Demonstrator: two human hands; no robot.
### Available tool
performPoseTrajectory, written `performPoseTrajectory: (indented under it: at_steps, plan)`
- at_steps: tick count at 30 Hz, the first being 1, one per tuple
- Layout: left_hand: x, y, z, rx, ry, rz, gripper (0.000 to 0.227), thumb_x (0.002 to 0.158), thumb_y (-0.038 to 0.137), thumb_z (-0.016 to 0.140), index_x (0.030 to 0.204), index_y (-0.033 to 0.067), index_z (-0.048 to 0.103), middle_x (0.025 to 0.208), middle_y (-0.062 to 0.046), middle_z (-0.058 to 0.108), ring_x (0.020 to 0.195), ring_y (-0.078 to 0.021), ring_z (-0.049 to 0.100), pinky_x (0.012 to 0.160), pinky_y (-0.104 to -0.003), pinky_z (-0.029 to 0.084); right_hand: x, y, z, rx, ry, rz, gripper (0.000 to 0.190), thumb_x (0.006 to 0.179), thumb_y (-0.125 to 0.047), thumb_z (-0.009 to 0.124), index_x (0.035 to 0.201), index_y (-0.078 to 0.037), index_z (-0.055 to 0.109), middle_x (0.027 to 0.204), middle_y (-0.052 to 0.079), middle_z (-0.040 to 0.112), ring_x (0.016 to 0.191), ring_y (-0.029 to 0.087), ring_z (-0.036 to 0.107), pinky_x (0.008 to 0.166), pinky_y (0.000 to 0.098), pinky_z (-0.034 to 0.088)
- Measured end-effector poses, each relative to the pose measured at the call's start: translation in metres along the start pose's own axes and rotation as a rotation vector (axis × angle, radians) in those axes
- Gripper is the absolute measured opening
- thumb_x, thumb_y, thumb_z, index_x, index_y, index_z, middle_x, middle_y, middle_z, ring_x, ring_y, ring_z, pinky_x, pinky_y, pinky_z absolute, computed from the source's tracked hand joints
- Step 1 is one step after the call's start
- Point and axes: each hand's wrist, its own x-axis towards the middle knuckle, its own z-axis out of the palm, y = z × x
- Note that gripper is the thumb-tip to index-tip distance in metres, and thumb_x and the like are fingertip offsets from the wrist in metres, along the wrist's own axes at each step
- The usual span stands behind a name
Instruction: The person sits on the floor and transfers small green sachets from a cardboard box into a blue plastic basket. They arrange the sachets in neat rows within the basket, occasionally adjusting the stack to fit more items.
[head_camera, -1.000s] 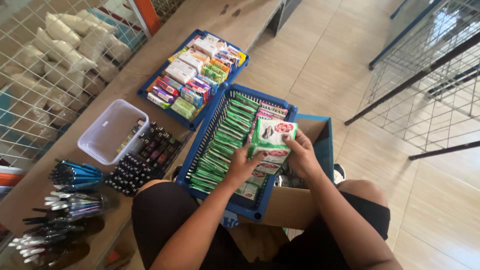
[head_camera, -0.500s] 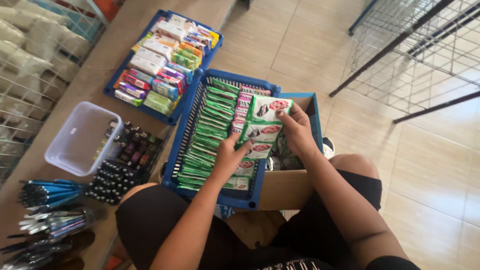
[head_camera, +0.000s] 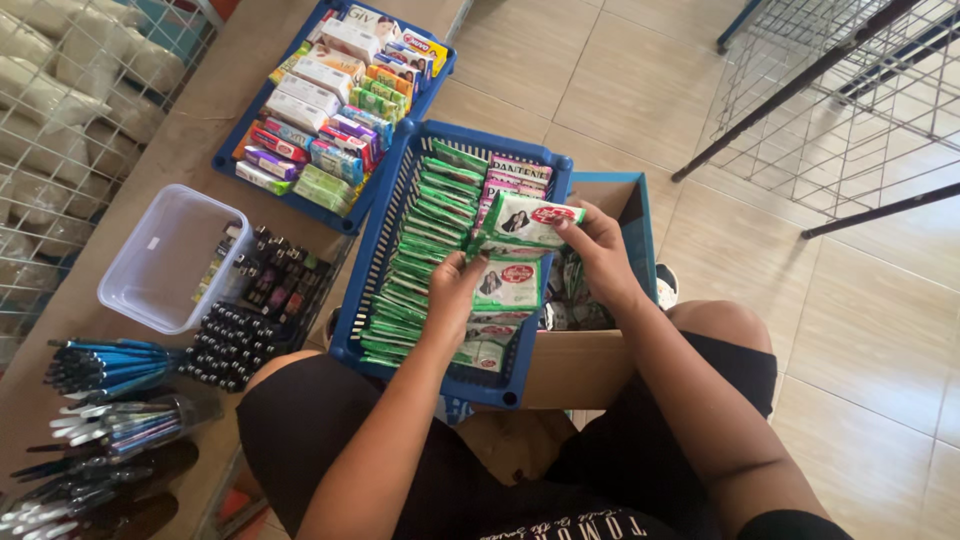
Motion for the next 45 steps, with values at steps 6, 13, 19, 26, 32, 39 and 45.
performPoseTrajectory:
  at_steps: [6,13,19,26,32,39,45]
  plan:
    - [0.013,-0.015,-0.011,-0.249,0.003,-0.039,0.02,0.103,0.022,0.063,0.106,0.0027,0.069,0.097,-0.005,0.074,0.084,-0.0113,0.067,0.078,-0.029,0.054,0.007,0.003,0.009,-0.059,-0.044,0.149,0.026,0.099,-0.01,0.068,0.123,0.0,0.063,0.109,0.005,0.073,0.098,0.008,0.068,0.088,0.0254,0.055]
    - [0.009,0.013,-0.003,-0.445,0.015,-0.221,0.047,0.102,0.04,0.046,0.119,0.0001,0.065,0.112,-0.01,0.074,0.099,-0.0174,0.072,0.087,-0.031,0.058,0.003,0.006,0.019,-0.253,-0.092,0.177,0.033,0.096,-0.009,0.072,0.126,0.0,0.063,0.107,0.005,0.074,0.097,0.007,0.066,0.085,0.0256,0.055]
    - [-0.015,0.035,0.017,0.01,-0.058,0.026,0.038,0.097,0.013,0.063,0.134,0.0081,0.055,0.115,-0.007,0.066,0.103,-0.0134,0.064,0.089,-0.029,0.055,-0.003,-0.003,0.024,-0.668,-0.166,-0.154,0.042,0.095,-0.006,0.073,0.135,-0.003,0.064,0.124,0.013,0.066,0.117,0.016,0.059,0.101,0.0323,0.049]
    - [-0.019,0.039,0.021,-0.021,-0.081,0.252,0.031,0.1,0.004,0.057,0.131,0.0078,0.053,0.119,-0.002,0.06,0.104,-0.0077,0.059,0.094,-0.025,0.051,-0.005,0.01,0.035,-0.23,-0.222,0.104,0.059,0.102,-0.006,0.063,0.156,-0.007,0.039,0.144,0.01,0.054,0.13,0.014,0.052,0.109,0.0291,0.045]
    - [-0.019,0.035,0.013,0.059,-0.089,0.325,0.027,0.1,-0.002,0.053,0.126,0.0037,0.057,0.117,-0.005,0.06,0.101,-0.0094,0.058,0.092,-0.026,0.051,-0.009,0.012,0.033,0.04,-0.243,0.249,0.058,0.098,-0.003,0.064,0.151,-0.006,0.042,0.133,0.007,0.06,0.12,0.013,0.059,0.103,0.0313,0.05]
    - [-0.016,0.046,0.023,0.126,-0.178,0.237,0.042,0.094,0.014,0.066,0.133,0.0053,0.05,0.117,-0.006,0.066,0.104,-0.0105,0.065,0.088,-0.027,0.057,0.0,0.007,0.009,-0.043,-0.037,0.277,0.023,0.097,-0.005,0.068,0.119,0.001,0.066,0.111,0.01,0.073,0.102,0.018,0.069,0.096,0.0351,0.055]
    - [-0.014,0.043,0.025,0.496,-0.251,0.171,0.046,0.091,0.031,0.077,0.124,-0.0006,0.068,0.112,-0.012,0.076,0.099,-0.0162,0.071,0.088,-0.032,0.057,0.007,-0.014,-0.017,0.344,0.115,0.281,0.028,0.101,-0.01,0.064,0.127,0.0,0.062,0.12,0.011,0.072,0.109,0.022,0.069,0.099,0.0394,0.055]
